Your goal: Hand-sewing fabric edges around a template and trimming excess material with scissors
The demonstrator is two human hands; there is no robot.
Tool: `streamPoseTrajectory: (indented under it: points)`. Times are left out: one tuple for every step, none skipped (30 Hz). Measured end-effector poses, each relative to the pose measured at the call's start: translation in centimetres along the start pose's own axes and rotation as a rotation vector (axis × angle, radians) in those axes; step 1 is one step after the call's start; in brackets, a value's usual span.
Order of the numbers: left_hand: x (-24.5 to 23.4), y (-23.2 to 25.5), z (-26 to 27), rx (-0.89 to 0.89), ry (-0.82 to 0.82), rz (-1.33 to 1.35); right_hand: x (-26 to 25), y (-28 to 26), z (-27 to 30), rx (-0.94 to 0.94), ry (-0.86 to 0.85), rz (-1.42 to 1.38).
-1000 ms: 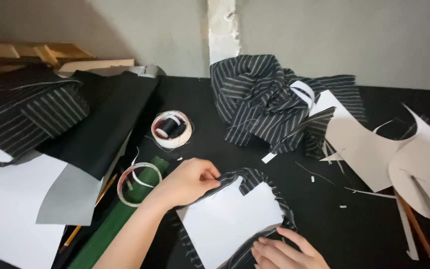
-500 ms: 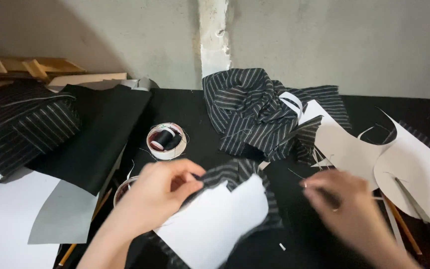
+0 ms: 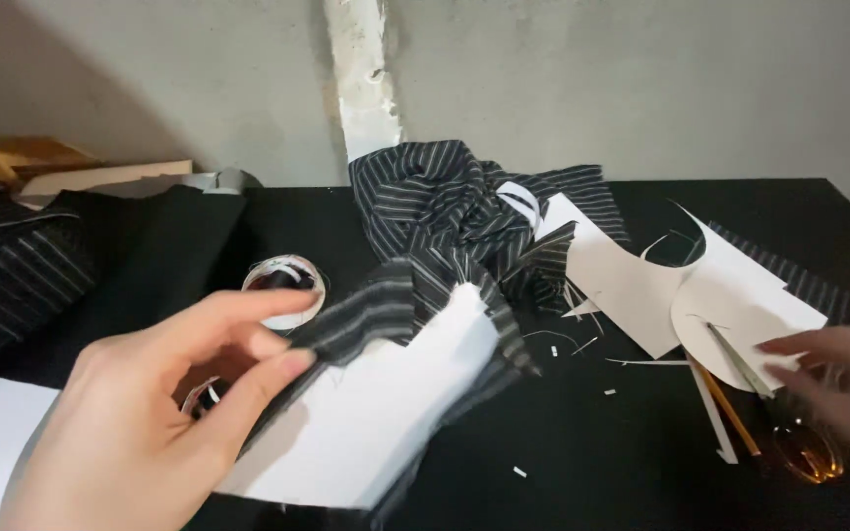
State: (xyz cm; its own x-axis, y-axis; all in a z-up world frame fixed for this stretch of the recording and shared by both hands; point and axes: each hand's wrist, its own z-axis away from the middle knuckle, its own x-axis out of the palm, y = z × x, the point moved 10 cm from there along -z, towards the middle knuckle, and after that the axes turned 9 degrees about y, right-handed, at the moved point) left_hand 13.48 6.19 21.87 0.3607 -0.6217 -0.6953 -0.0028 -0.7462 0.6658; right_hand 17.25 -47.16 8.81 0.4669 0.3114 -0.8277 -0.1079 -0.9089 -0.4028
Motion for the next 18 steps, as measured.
streamPoseTrajectory:
  points:
    - [0.6,-0.7,0.1,-0.107,-0.083,-0.034,0.5,-1.9,0.8,0.095,-0.142,0.114]
    - [1.3,-1.5,0.5,-0.213,-0.162,-0.063,0.7,-3.5,1.9,0.195,-0.274,0.231]
    - [1.9,-2.3,0.5,-0.207,-0.164,-0.058,0.5,-5.0,2.4,0.198,-0.268,0.234]
    - [2.8,-0.6,0.4,0.023,-0.216,0.097,1.3,-9.0,2.8,0.049,-0.317,-0.083]
    - [3.2,1.0,0.9,0.254,-0.259,0.255,1.1,-13.2,3.4,-0.101,-0.340,-0.420]
    - [3.2,1.5,1.0,0.255,-0.258,0.253,1.1,-16.2,3.9,-0.103,-0.339,-0.422]
    - [3.8,2.8,1.8,0.307,-0.360,0.322,1.9,-20.9,5.5,-0.209,-0.514,-0.567]
    - [4.3,4.0,2.7,0.359,-0.466,0.391,2.2,-25.4,7.4,-0.314,-0.689,-0.709]
    - [4.3,4.3,2.9,0.361,-0.467,0.389,3.2,-26.1,7.6,-0.313,-0.687,-0.711]
    - [5.2,3.8,3.5,0.286,-0.585,0.333,3.7,-29.2,9.6,-0.504,-0.880,-0.905]
    - [6.0,3.3,4.1,0.211,-0.702,0.275,3.4,-31.7,11.8,-0.701,-1.073,-1.094]
    - [5.8,2.9,4.1,0.212,-0.697,0.272,3.9,-31.9,11.9,-0.707,-1.071,-1.095]
    - [5.2,3.4,4.2,0.270,-0.702,0.381,6.0,-31.5,13.0,-0.578,-1.251,-1.007]
    - [4.6,3.9,4.3,0.327,-0.706,0.492,7.8,-30.8,14.1,-0.442,-1.423,-0.907]
    - [3.9,3.3,4.1,0.328,-0.700,0.490,8.1,-30.0,13.9,-0.448,-1.424,-0.906]
    - [3.0,2.6,3.7,0.336,-0.654,0.471,9.3,-28.4,12.9,-0.386,-1.343,-0.792]
    - [2.0,1.9,3.3,0.345,-0.608,0.451,10.3,-26.7,12.0,-0.326,-1.259,-0.680]
    - [1.5,1.2,3.2,0.343,-0.604,0.451,10.4,-24.8,10.9,-0.330,-1.261,-0.678]
